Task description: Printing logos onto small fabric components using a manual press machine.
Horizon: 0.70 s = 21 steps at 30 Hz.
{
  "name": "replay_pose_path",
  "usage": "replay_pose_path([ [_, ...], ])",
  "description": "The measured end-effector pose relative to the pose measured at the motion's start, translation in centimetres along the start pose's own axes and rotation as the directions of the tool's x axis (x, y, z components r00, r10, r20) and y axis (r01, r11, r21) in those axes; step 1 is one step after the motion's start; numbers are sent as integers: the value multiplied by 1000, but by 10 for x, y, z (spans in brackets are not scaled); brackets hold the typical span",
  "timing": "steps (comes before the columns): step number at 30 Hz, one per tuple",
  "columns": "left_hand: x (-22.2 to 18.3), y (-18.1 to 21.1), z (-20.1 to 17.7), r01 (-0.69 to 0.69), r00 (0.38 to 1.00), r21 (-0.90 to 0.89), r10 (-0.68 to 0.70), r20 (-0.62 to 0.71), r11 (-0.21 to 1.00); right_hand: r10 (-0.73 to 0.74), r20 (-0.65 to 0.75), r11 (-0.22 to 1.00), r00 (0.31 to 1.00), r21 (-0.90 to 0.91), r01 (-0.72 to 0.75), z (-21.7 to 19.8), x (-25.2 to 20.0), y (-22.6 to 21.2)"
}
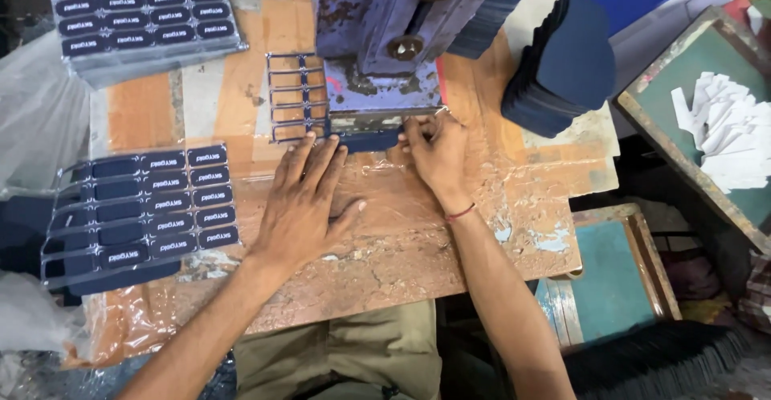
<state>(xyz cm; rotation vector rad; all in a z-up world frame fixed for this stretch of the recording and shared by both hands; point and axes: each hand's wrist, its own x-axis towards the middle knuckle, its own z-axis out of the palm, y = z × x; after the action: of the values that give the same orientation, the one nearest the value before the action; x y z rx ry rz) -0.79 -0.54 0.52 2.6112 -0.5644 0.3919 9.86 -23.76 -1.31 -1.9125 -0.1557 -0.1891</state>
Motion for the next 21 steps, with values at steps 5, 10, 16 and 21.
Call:
replay_pose_path([
  [5,1,2,-6,-4,1000,-15,3,-20,1000,-6,-17,997,1000,-78,4,0,-1,-1],
  [10,-9,-7,-11,-43,999,6,43,2,999,42,34,992,999,-123,-37,-15,-18,-25],
  [16,-43,-109,-101,210,968,72,-197,-156,975,-13,163,980,986,-194,45,-74,-84,-38],
  [21,-125,-186,-116,798,596,16,-794,124,602,263,53,926,963,-295,-237,-96,-135,-27],
])
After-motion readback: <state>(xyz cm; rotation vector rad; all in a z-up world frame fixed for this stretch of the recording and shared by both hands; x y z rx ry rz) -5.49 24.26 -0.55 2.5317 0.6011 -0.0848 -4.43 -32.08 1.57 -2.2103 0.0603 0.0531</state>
